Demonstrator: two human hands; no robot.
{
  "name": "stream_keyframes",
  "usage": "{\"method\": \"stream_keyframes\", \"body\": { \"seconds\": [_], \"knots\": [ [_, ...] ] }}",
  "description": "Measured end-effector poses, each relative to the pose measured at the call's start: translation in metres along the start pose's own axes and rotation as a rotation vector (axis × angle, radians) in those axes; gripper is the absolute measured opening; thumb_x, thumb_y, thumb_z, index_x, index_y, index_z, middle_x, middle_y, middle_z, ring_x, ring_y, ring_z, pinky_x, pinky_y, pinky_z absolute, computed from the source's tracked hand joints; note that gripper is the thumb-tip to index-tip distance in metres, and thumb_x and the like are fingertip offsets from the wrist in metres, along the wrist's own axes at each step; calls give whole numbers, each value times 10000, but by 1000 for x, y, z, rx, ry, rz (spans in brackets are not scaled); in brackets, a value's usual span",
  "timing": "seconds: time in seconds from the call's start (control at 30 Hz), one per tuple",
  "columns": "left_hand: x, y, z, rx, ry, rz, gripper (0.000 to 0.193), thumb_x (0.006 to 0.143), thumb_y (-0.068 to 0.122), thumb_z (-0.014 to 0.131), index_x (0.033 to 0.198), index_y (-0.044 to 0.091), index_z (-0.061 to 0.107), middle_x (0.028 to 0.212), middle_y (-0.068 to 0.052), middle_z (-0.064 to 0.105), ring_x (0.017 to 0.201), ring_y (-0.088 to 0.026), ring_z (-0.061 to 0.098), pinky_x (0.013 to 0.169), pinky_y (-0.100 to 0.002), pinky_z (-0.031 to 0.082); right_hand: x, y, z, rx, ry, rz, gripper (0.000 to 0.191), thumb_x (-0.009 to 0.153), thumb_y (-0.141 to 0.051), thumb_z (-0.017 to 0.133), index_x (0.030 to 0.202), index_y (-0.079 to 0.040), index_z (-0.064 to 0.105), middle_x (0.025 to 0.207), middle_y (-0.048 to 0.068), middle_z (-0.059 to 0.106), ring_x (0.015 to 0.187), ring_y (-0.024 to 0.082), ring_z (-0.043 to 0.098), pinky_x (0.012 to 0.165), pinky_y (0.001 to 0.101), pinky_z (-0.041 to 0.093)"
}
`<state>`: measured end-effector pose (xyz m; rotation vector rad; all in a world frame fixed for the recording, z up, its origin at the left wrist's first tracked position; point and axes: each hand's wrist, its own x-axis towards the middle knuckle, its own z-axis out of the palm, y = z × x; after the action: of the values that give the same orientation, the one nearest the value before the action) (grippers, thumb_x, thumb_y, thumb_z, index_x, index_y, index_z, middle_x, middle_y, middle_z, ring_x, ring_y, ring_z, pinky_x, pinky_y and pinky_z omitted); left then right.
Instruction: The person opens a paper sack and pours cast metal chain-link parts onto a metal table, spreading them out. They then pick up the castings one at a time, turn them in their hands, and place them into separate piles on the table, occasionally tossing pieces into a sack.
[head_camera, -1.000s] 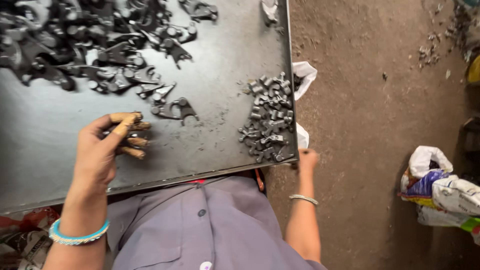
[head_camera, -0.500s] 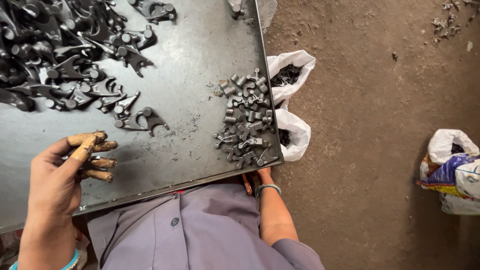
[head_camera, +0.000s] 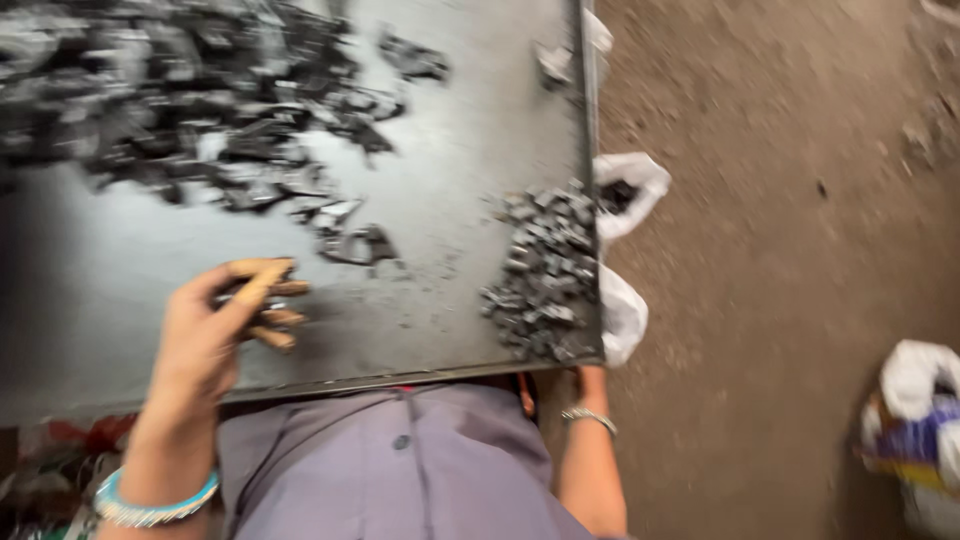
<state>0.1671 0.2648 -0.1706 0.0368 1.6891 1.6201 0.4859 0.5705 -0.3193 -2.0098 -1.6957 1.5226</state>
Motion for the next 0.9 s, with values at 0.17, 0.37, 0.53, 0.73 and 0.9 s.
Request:
{"method": "stream_keyframes", "body": {
  "seconds": [0.17, 0.37, 0.53, 0.73, 0.9],
  "knots": [
    [4, 3, 1, 22, 8, 15, 359, 867, 201, 767, 1172, 12, 740, 875, -75, 724, 649, -143, 691, 479, -271, 559, 10, -38, -76, 221, 355, -448, 151, 971, 9, 642, 1115, 32, 683, 954, 101, 715, 748, 179, 699, 585, 325, 592],
    [8, 9, 13, 48, -20, 91, 551, 762, 203, 854, 1277, 81, 699, 773, -3, 692, 596, -70, 628, 449, -233, 514, -56, -147, -63, 40, 274, -906, 301, 967, -65, 842, 1210, 4, 677, 1075, 84, 714, 882, 140, 655, 735, 272, 553],
    [12, 13, 21, 216, 48, 155, 605, 770, 288, 860, 1332, 130, 701, 656, 1, 686, 485, -63, 566, 427, -260, 493, -142, -201, 75, -318, -179, -909, 547, 733, -206, 889, 1243, -133, 707, 1027, 49, 720, 845, 165, 682, 730, 309, 587],
    [17, 11, 16, 307, 96, 159, 548, 755, 357, 854, 1249, 142, 753, 684, -10, 734, 438, -89, 603, 448, -282, 517, -156, -209, 148, -591, -22, -1300, 482, 724, -167, 872, 1176, -94, 721, 1000, 137, 648, 979, 345, 587, 872, 429, 487],
    [25, 10, 20, 317, 84, 146, 520, 759, 383, 879, 1190, 112, 777, 749, -23, 777, 464, -102, 628, 475, -273, 529, -101, -191, 135, -528, -130, -1151, 358, 703, -48, 860, 1040, -65, 741, 1004, 115, 721, 963, 287, 668, 866, 374, 529]
  ]
}}
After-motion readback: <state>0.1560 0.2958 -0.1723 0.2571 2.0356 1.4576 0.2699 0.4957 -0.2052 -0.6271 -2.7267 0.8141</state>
